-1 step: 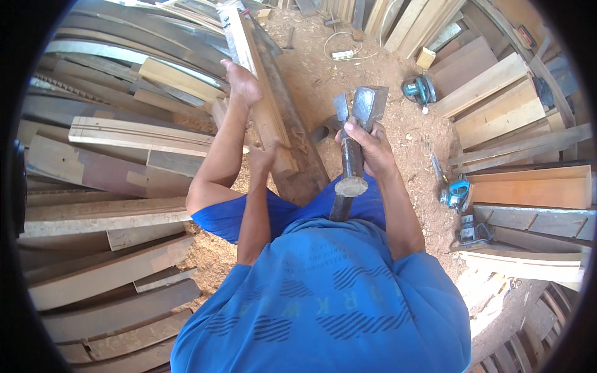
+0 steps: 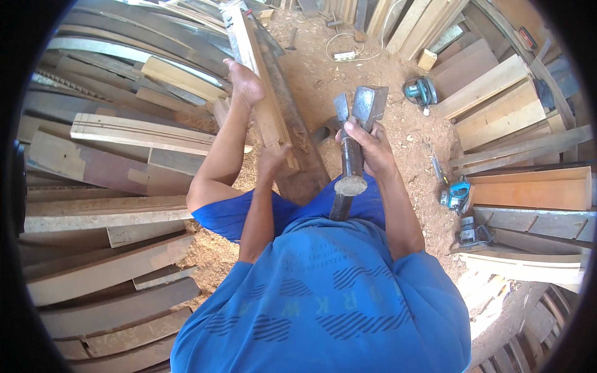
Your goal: The person shapes a piece of wood by striking it with an axe while holding the wood against a beam, later sitting on the floor to continue striking the wood with the axe to refine its shape.
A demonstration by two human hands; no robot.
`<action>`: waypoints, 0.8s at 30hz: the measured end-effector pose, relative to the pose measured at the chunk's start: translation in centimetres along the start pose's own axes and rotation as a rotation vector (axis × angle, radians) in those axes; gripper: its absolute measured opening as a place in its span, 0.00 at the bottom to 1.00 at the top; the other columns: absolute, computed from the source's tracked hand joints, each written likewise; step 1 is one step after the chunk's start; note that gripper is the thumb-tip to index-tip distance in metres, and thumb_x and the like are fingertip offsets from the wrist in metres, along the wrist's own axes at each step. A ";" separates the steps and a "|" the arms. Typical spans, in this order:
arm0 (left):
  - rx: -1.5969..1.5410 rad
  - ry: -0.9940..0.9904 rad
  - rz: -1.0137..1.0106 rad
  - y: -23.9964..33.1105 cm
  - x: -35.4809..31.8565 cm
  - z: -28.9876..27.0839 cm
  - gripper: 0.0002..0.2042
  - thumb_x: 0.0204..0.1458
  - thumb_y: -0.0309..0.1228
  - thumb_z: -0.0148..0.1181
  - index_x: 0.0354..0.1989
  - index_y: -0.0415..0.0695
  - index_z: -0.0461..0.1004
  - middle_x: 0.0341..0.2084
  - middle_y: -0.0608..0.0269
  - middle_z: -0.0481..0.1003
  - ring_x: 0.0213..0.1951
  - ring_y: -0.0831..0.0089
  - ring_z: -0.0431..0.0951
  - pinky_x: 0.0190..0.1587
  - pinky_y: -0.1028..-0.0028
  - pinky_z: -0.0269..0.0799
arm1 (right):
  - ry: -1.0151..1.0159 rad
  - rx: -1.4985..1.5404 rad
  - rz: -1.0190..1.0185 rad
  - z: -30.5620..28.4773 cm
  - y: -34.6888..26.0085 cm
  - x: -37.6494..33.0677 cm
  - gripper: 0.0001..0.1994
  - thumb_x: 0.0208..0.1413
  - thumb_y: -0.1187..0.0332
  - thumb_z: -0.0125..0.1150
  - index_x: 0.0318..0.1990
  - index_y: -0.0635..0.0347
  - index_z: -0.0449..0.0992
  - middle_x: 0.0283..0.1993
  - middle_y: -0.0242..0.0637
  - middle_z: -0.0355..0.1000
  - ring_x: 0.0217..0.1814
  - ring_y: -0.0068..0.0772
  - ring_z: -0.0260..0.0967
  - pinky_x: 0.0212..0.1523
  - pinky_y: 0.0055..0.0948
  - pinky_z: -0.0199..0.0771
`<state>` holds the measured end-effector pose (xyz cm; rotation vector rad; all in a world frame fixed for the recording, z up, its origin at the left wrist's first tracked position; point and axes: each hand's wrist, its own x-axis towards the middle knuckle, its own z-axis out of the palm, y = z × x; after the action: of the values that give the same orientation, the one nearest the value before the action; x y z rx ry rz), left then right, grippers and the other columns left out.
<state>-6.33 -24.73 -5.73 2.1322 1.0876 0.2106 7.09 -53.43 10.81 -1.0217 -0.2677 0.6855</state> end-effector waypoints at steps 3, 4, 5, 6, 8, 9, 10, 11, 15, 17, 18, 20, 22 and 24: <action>-0.017 -0.036 -0.197 5.2 -1.1 1.5 0.38 0.43 0.44 0.69 0.62 0.36 0.64 0.49 0.34 0.76 0.53 0.41 0.76 0.58 0.57 0.71 | 0.027 -0.014 -0.037 -1.3 -0.5 -0.7 0.11 0.59 0.60 0.66 0.39 0.57 0.75 0.33 0.35 0.77 0.34 0.22 0.73 0.37 0.26 0.73; -0.017 -0.014 -0.188 3.8 -0.2 1.2 0.38 0.43 0.44 0.69 0.62 0.36 0.64 0.49 0.34 0.76 0.53 0.41 0.76 0.58 0.57 0.71 | 0.008 -0.008 -0.051 -0.5 -0.8 -1.0 0.11 0.59 0.60 0.67 0.39 0.57 0.75 0.33 0.36 0.77 0.34 0.23 0.73 0.38 0.26 0.73; -0.014 -0.072 -0.096 1.5 1.3 1.0 0.37 0.44 0.42 0.67 0.62 0.36 0.64 0.49 0.34 0.76 0.53 0.41 0.77 0.58 0.57 0.71 | -0.012 -0.003 -0.064 0.4 -1.1 -1.4 0.11 0.59 0.60 0.67 0.39 0.57 0.75 0.33 0.36 0.77 0.34 0.23 0.74 0.38 0.26 0.74; -0.019 -0.115 -0.046 1.4 1.3 1.3 0.37 0.44 0.40 0.66 0.63 0.35 0.63 0.49 0.35 0.76 0.53 0.42 0.77 0.58 0.57 0.72 | -0.019 -0.049 -0.091 0.5 -1.0 -1.8 0.12 0.60 0.58 0.65 0.39 0.55 0.73 0.33 0.35 0.77 0.30 0.17 0.70 0.30 0.21 0.72; -0.284 -0.236 0.006 1.2 1.7 1.7 0.37 0.44 0.39 0.65 0.63 0.35 0.63 0.49 0.38 0.77 0.53 0.43 0.77 0.56 0.58 0.72 | -0.030 -0.053 -0.079 0.7 -1.8 -2.4 0.13 0.59 0.58 0.66 0.40 0.56 0.74 0.33 0.35 0.77 0.31 0.18 0.71 0.32 0.22 0.72; -0.543 -0.318 -0.006 0.6 1.4 1.9 0.38 0.44 0.40 0.66 0.64 0.34 0.62 0.49 0.40 0.77 0.53 0.45 0.78 0.56 0.58 0.73 | -0.042 -0.050 -0.048 0.8 -1.9 -2.7 0.13 0.59 0.58 0.66 0.41 0.57 0.74 0.33 0.35 0.77 0.32 0.19 0.71 0.33 0.22 0.73; -0.549 -0.314 -0.009 0.1 1.4 2.3 0.38 0.44 0.40 0.66 0.64 0.34 0.62 0.49 0.40 0.77 0.53 0.45 0.78 0.56 0.58 0.73 | -0.047 -0.054 -0.045 0.9 -1.9 -2.9 0.13 0.59 0.58 0.66 0.41 0.57 0.74 0.33 0.35 0.77 0.32 0.19 0.71 0.33 0.22 0.73; -0.525 -0.429 -0.138 -0.4 1.5 2.8 0.39 0.45 0.43 0.67 0.63 0.34 0.63 0.48 0.41 0.78 0.51 0.46 0.79 0.56 0.57 0.73 | -0.041 -0.058 -0.052 0.9 -1.9 -2.9 0.14 0.59 0.57 0.66 0.42 0.57 0.74 0.34 0.35 0.77 0.33 0.19 0.71 0.34 0.23 0.73; -0.331 -0.527 -0.202 -3.4 2.0 3.5 0.43 0.45 0.50 0.69 0.65 0.33 0.61 0.50 0.41 0.76 0.54 0.46 0.77 0.57 0.53 0.71 | 0.022 -0.037 -0.101 1.6 -1.1 -3.1 0.15 0.59 0.57 0.66 0.43 0.58 0.73 0.35 0.37 0.77 0.34 0.19 0.72 0.32 0.22 0.73; -0.118 -0.439 -0.159 -3.8 1.3 2.6 0.48 0.44 0.53 0.69 0.67 0.34 0.57 0.55 0.40 0.71 0.58 0.45 0.72 0.59 0.50 0.68 | -0.016 -0.055 -0.074 2.2 -1.2 -2.9 0.15 0.59 0.57 0.66 0.42 0.57 0.73 0.35 0.36 0.77 0.34 0.19 0.72 0.32 0.22 0.73; 0.046 -0.351 -0.152 -1.1 -0.4 3.4 0.50 0.43 0.54 0.69 0.69 0.34 0.53 0.58 0.39 0.67 0.60 0.45 0.69 0.60 0.48 0.66 | 0.003 -0.091 -0.059 1.2 -1.1 -2.9 0.14 0.59 0.56 0.66 0.41 0.56 0.73 0.35 0.36 0.77 0.33 0.19 0.71 0.33 0.22 0.73; 0.232 -0.173 -0.216 4.5 -4.5 3.0 0.56 0.42 0.58 0.70 0.71 0.35 0.47 0.64 0.37 0.60 0.65 0.43 0.62 0.62 0.44 0.62 | 0.019 -0.105 -0.069 0.5 -1.0 -2.4 0.13 0.59 0.57 0.66 0.41 0.56 0.73 0.34 0.36 0.77 0.33 0.20 0.71 0.34 0.24 0.72; 0.240 -0.116 -0.290 7.4 -7.3 3.5 0.60 0.41 0.59 0.70 0.73 0.36 0.41 0.68 0.35 0.54 0.69 0.41 0.56 0.63 0.42 0.59 | -0.002 -0.102 -0.057 1.1 -0.5 -2.2 0.13 0.59 0.58 0.67 0.40 0.56 0.74 0.33 0.36 0.77 0.33 0.21 0.71 0.36 0.26 0.71; 0.202 -0.107 -0.356 9.1 -8.4 4.3 0.64 0.39 0.58 0.71 0.74 0.38 0.33 0.70 0.32 0.45 0.71 0.39 0.48 0.64 0.42 0.55 | -0.018 -0.124 -0.011 1.6 -0.5 -1.6 0.13 0.59 0.58 0.66 0.41 0.56 0.74 0.33 0.36 0.77 0.34 0.20 0.71 0.36 0.25 0.71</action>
<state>-3.93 -36.87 -1.35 2.0498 1.4497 -0.1860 5.26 -53.56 12.21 -1.1318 -0.3340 0.6750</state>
